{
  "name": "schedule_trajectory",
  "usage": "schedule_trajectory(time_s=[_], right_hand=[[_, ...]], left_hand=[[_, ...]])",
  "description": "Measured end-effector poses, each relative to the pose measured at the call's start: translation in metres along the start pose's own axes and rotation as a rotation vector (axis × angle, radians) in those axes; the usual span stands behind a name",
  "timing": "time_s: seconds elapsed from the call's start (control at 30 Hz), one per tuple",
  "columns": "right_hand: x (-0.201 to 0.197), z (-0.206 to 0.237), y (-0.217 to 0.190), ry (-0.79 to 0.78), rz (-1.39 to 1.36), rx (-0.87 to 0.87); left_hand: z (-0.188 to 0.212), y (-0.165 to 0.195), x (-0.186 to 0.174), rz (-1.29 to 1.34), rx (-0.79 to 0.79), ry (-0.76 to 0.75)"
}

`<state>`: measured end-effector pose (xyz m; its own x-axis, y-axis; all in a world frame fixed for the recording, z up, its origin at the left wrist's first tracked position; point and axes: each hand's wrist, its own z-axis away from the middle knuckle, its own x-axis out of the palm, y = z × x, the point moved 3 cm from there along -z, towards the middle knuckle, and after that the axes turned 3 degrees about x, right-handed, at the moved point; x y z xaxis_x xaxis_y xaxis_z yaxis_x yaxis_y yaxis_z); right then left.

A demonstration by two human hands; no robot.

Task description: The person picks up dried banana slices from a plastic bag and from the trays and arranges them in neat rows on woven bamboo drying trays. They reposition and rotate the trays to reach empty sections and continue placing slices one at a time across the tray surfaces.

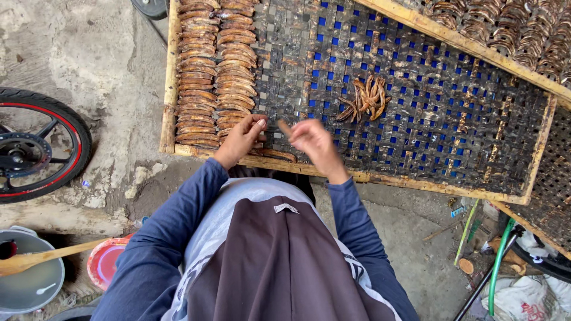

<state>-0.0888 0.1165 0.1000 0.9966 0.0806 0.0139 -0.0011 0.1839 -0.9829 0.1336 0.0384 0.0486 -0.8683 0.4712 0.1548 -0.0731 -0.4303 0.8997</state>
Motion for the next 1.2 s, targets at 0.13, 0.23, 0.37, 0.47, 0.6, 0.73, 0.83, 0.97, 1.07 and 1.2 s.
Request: schedule_trajectory(time_s=[0.13, 0.23, 0.37, 0.47, 0.6, 0.73, 0.83, 0.97, 1.07, 1.2], right_hand=[[0.046, -0.002, 0.008, -0.029, 0.145, -0.071], [0.055, -0.001, 0.010, 0.052, 0.330, -0.081], [0.034, -0.010, 0.010, 0.249, 0.395, 0.031], [0.024, -0.025, 0.016, 0.139, 0.177, 0.127], [0.026, -0.022, 0.029, 0.191, 0.273, 0.083], [0.032, 0.000, 0.044, 0.290, 0.478, 0.008], [0.036, 0.008, 0.059, 0.365, 0.446, 0.052], [0.034, 0.005, 0.080, 0.406, -0.017, 0.162], [0.038, 0.003, 0.078, 0.387, -0.122, 0.120], [0.042, 0.009, 0.051, 0.353, 0.420, 0.023]], left_hand=[[-0.006, -0.018, 0.003, 0.288, -0.154, -0.088], [-0.007, -0.025, 0.005, 0.232, 0.003, -0.155], [-0.012, -0.028, 0.004, -0.150, 0.038, -0.201], [-0.021, -0.013, 0.012, -0.466, 0.280, -0.310], [-0.023, 0.005, 0.012, -0.536, 0.400, -0.349], [-0.005, 0.009, 0.010, -0.618, 0.533, -0.415], [0.006, 0.009, 0.012, -0.723, 0.577, -0.366], [0.011, 0.015, 0.010, -0.633, 0.449, -0.298], [0.015, 0.022, 0.010, -0.792, 0.560, -0.272], [0.014, 0.017, 0.009, -1.034, 0.624, -0.182]])
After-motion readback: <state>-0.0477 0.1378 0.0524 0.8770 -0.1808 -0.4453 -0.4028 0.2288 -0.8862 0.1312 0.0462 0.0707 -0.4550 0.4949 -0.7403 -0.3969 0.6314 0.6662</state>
